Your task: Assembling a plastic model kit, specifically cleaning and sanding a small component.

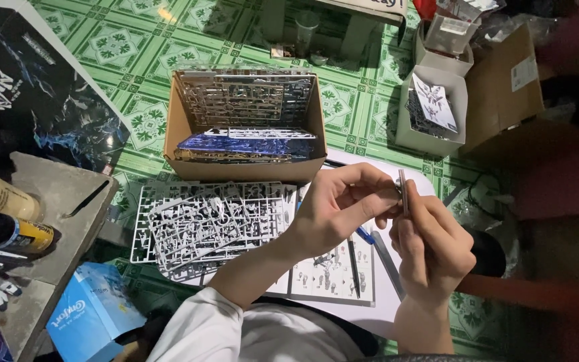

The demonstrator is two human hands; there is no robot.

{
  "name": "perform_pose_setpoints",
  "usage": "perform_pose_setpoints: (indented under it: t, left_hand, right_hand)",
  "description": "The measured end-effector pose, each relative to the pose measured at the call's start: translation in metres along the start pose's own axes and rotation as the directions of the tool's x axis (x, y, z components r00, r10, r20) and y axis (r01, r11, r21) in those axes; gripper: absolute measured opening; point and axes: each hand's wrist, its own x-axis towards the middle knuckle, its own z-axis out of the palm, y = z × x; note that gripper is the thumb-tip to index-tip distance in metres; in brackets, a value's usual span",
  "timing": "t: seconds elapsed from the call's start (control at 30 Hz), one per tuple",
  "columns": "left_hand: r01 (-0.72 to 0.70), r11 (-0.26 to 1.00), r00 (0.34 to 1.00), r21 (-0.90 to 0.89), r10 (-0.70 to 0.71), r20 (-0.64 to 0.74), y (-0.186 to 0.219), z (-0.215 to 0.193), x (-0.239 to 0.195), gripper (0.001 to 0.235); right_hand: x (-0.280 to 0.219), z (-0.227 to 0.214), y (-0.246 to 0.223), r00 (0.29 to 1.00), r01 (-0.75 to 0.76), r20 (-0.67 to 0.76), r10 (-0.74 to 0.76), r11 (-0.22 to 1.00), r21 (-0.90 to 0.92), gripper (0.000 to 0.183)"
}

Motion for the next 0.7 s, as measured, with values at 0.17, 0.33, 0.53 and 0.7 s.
perform_pose_setpoints:
  t: [0.17,0.33,0.53,0.7]
  left_hand:
    - [-0.039,0.999,0.999,-0.034,0.040,0.013,-0.0010,0.0008,0.0000,0.015]
    - [-0.047,0.998,0.999,-0.050,0.047,-0.008,-0.0040,0.0024,-0.0004,0.017]
    - [-0.027,0.999,0.999,-0.034,0.028,0.018,-0.0066,-0.0014,0.0006,0.018]
    - [-0.073,0.995,0.997,-0.068,0.074,0.008,-0.0058,-0.0025,0.0023,0.018]
  right_hand:
    - [0.0030,0.0021,-0.0044,1.000,-0.001,-0.005,0.001,0.999,0.035,0.031]
    - [0.0013,0.0043,-0.0047,0.997,-0.068,-0.042,0.067,0.997,-0.025,0.032]
    - [0.0027,0.0041,-0.0011,0.999,-0.034,-0.034,0.034,0.999,-0.004,0.032]
    - [0.0022,0.0049,-0.0011,1.000,-0.025,-0.010,0.025,1.000,0.009,0.032]
